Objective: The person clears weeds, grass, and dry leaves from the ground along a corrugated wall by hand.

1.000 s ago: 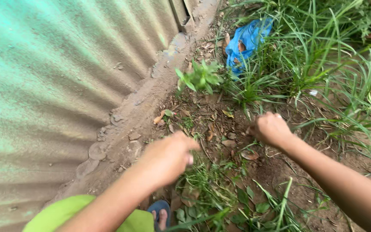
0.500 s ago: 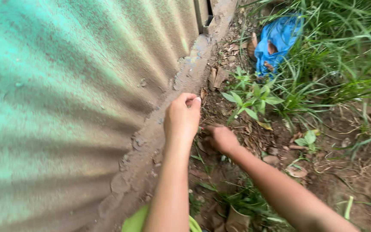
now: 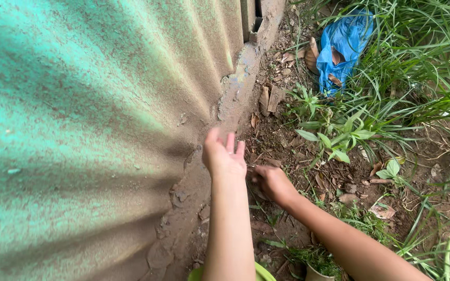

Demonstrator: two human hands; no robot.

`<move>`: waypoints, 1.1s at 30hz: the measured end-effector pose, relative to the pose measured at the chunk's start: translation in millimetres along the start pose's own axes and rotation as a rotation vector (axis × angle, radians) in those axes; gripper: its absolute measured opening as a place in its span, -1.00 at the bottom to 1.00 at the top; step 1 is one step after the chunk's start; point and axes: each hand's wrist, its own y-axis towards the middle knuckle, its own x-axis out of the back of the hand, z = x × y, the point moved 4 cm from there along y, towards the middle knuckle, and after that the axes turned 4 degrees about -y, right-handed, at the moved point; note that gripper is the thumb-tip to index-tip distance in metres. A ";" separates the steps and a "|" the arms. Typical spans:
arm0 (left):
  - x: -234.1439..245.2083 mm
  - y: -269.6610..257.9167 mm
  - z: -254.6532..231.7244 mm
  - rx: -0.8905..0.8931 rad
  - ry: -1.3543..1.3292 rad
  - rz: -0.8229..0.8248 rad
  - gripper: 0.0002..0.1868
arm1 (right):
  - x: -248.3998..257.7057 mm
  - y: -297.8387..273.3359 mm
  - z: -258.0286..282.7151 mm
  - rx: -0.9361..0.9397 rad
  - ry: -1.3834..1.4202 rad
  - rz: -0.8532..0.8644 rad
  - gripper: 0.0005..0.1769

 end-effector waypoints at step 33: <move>18.8 47.1 -36.5 -0.146 -0.490 0.175 0.49 | -25.1 -57.5 -118.0 -0.246 -0.295 0.269 -0.60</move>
